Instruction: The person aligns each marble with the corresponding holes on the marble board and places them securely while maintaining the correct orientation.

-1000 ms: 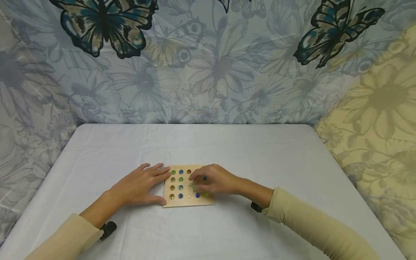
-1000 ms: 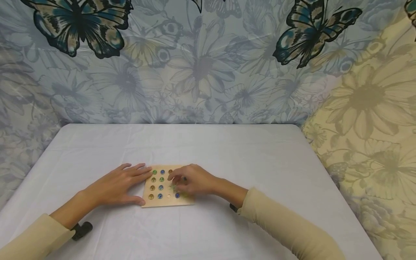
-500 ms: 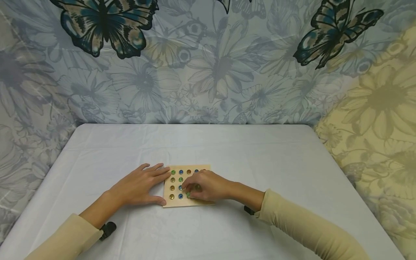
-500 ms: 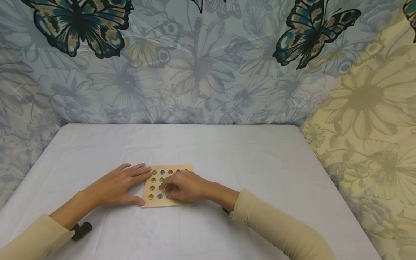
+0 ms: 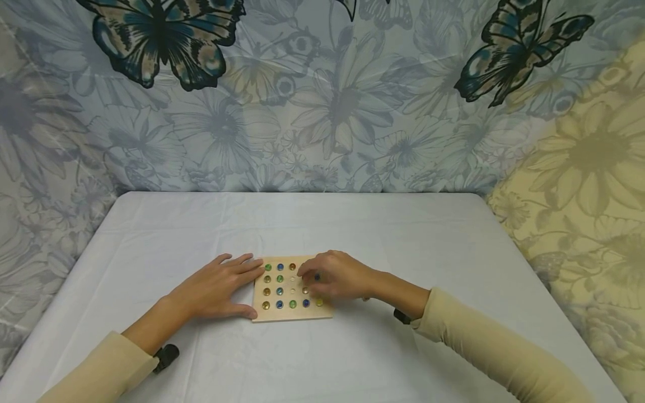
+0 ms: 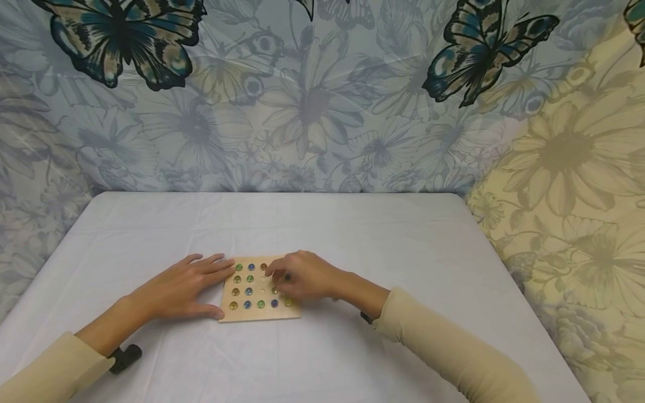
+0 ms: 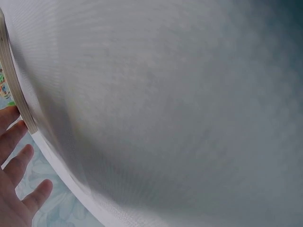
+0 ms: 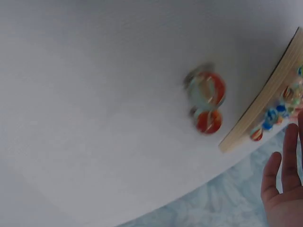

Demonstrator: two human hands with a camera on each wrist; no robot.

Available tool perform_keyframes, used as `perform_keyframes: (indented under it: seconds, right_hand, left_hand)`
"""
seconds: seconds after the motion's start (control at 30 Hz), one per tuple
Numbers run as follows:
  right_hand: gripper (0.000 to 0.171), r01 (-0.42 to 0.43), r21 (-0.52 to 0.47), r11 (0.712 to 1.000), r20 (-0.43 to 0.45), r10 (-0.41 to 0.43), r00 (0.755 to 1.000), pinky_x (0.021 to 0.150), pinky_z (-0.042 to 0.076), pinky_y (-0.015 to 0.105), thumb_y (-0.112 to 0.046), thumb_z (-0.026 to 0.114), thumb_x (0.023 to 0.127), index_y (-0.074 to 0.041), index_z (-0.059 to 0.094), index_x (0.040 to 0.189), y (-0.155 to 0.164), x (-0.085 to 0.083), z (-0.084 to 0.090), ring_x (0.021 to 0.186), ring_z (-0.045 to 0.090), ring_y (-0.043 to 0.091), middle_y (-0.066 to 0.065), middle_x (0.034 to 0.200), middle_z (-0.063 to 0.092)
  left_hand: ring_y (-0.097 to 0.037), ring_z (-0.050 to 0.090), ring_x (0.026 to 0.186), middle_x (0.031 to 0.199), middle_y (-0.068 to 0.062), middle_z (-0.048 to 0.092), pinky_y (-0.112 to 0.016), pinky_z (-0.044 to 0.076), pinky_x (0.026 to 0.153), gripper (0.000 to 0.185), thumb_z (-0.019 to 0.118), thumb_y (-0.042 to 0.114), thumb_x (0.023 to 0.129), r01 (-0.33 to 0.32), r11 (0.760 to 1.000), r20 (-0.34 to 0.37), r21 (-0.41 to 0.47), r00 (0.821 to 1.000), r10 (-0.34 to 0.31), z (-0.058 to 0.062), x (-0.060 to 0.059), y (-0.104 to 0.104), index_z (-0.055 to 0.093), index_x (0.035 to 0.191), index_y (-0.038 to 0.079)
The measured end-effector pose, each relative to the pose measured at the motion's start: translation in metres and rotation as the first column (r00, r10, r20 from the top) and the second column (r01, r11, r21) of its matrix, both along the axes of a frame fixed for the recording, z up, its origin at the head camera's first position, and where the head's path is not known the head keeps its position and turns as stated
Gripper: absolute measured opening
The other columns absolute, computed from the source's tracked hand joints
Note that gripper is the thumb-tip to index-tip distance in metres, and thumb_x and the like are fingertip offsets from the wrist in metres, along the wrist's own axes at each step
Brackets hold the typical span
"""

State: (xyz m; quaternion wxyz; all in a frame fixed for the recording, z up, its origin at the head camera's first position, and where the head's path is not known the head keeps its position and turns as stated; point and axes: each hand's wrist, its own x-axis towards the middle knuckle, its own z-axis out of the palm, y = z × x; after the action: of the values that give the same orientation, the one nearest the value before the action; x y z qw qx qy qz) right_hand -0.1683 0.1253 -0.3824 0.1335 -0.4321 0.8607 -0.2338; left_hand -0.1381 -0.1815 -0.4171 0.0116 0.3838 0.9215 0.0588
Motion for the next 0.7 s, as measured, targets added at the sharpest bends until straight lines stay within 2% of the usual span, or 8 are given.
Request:
perform_keyframes:
  seconds: [0.33, 0.53, 0.7]
  right_hand:
    - [0.033, 0.074, 0.0, 0.997, 0.052, -0.074, 0.996, 0.091, 0.054, 0.039, -0.008, 0.074, 0.088, -0.008, 0.07, 0.121, 0.041, -0.006, 0.009, 0.099, 0.068, 0.014, -0.003, 0.106, 0.074]
    - [0.033, 0.105, -0.004, 0.994, 0.09, -0.104, 0.99, 0.085, 0.056, 0.039, -0.008, 0.075, 0.088, -0.006, 0.069, 0.121, 0.065, -0.005, 0.009, 0.098, 0.067, 0.014, -0.002, 0.104, 0.074]
    - [0.033, 0.108, -0.022, 0.994, 0.084, -0.106, 0.991, 0.083, 0.056, 0.04, -0.008, 0.076, 0.087, -0.006, 0.07, 0.119, 0.084, -0.003, 0.005, 0.097, 0.067, 0.013, -0.002, 0.103, 0.074]
  left_hand:
    - [-0.029, 0.04, 0.142, 0.153, -0.004, 0.045, -0.055, 0.035, 0.11, 0.096, 0.051, 0.08, 0.082, 0.009, 1.0, -0.002, -0.004, 1.0, -0.009, -0.002, -0.001, -0.001, 0.049, 0.148, 0.012]
    - [-0.029, 0.04, 0.142, 0.153, -0.004, 0.045, -0.055, 0.034, 0.11, 0.096, 0.051, 0.081, 0.082, 0.011, 1.0, -0.005, -0.001, 1.0, -0.011, -0.003, -0.001, -0.001, 0.049, 0.149, 0.012]
    - [-0.029, 0.04, 0.142, 0.153, -0.004, 0.045, -0.055, 0.035, 0.11, 0.096, 0.05, 0.081, 0.082, 0.011, 1.0, -0.006, -0.001, 1.0, -0.011, -0.002, -0.001, -0.001, 0.049, 0.148, 0.012]
